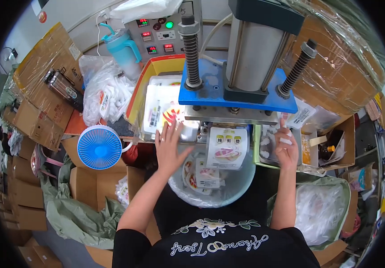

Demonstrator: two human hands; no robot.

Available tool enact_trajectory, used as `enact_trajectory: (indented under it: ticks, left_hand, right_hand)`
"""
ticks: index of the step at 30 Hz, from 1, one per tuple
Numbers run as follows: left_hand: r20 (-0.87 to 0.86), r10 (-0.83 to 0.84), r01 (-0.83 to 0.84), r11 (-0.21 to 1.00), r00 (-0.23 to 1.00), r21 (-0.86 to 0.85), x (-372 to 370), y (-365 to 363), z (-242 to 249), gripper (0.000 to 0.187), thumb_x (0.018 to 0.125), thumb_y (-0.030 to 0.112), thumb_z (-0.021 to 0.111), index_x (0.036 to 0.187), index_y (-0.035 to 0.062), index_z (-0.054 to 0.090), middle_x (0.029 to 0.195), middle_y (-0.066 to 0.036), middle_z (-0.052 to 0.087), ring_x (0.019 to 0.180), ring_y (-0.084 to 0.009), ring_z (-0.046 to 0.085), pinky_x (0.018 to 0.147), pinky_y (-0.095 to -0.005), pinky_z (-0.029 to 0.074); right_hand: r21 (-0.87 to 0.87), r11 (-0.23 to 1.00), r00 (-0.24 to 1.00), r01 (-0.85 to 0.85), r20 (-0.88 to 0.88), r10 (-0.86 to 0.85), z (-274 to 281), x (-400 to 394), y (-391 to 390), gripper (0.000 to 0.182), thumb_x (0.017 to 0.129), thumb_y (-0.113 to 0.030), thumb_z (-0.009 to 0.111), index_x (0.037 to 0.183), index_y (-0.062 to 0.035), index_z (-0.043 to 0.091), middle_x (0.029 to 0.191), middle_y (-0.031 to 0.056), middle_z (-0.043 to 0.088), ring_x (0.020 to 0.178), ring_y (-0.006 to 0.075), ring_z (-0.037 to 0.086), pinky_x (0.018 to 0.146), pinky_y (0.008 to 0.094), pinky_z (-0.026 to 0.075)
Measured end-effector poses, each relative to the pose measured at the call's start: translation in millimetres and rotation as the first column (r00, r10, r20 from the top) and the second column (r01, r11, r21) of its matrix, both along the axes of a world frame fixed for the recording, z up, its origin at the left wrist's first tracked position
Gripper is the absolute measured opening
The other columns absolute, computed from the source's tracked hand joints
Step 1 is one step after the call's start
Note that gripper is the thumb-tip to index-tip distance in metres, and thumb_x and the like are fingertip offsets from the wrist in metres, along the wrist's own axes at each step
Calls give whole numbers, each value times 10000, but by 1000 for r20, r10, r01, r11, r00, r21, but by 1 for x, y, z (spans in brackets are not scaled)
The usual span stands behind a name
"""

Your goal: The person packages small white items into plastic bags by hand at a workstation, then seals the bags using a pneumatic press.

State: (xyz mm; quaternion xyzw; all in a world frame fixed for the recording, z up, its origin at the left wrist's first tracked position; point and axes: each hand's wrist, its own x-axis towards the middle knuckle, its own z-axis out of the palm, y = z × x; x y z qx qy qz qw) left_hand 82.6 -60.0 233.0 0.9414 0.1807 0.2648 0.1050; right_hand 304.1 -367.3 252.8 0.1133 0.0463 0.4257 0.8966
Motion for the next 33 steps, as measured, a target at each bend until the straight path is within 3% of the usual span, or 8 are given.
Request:
enact_trajectory:
  ticks: [1,6,9,12,24,26,30,33]
  left_hand:
    - [-5,-56,55,992,998,-118,-9,-1,-5,741,748,315,727,1407,185,413,1461,-58,395,1379,-295,298,1135,-528,118]
    - [242,61,35,927,968,-373,-19,13,11,104,787,63,662,885,69,697,881,-88,669,840,-261,609,900,-389,380]
    - [335,5,206,781,942,-590,-21,-20,39,77,795,26,680,867,1,669,830,-67,646,751,-161,592,740,-285,441]
    - [315,-70,306,510,946,-804,-22,-50,29,77,791,-20,674,869,-19,669,794,-15,621,767,-70,567,686,-230,444]
    - [93,-295,203,368,951,-908,-32,-73,-21,119,848,72,673,903,-31,693,816,-51,618,712,-91,568,595,-226,446]
    - [123,-341,278,454,932,-847,-24,-71,-26,190,880,148,668,926,-33,702,830,-53,656,682,-82,578,589,-235,457]
    - [94,-148,129,247,985,-960,8,-77,-11,279,890,233,664,872,-42,707,778,-72,685,643,-59,568,581,-248,455]
    - [165,9,163,-205,986,-965,30,-76,6,282,880,181,670,941,-94,663,829,-111,687,689,-134,642,587,-293,513]
  right_hand:
    - [-11,999,999,-36,-13,36,0,2,-1,368,982,-114,415,1313,48,420,910,50,478,737,119,456,449,200,420]
    - [-274,961,976,-41,197,98,-2,-6,0,287,994,-200,463,1189,8,496,851,30,502,674,77,441,369,163,319]
    - [-776,460,739,431,596,313,22,-34,18,285,942,-283,577,1126,-66,579,633,0,499,463,32,371,325,153,202]
    - [-736,398,531,547,673,515,38,-59,40,237,932,-221,592,1087,-52,649,664,-13,568,442,18,395,356,162,239]
    - [-608,421,-135,673,458,879,29,-91,63,293,884,-201,626,1111,-19,652,743,45,639,663,98,560,631,282,456]
    - [-559,423,-78,713,536,841,24,-87,63,299,882,-196,628,1132,-34,646,733,29,623,654,87,554,607,255,445]
    - [-434,320,91,842,700,709,34,-65,58,299,896,-186,610,1160,-49,632,711,5,593,623,57,517,528,207,398]
    - [-663,197,441,722,661,607,49,-51,43,281,925,-209,587,1147,-40,623,728,3,589,615,45,486,463,180,336]
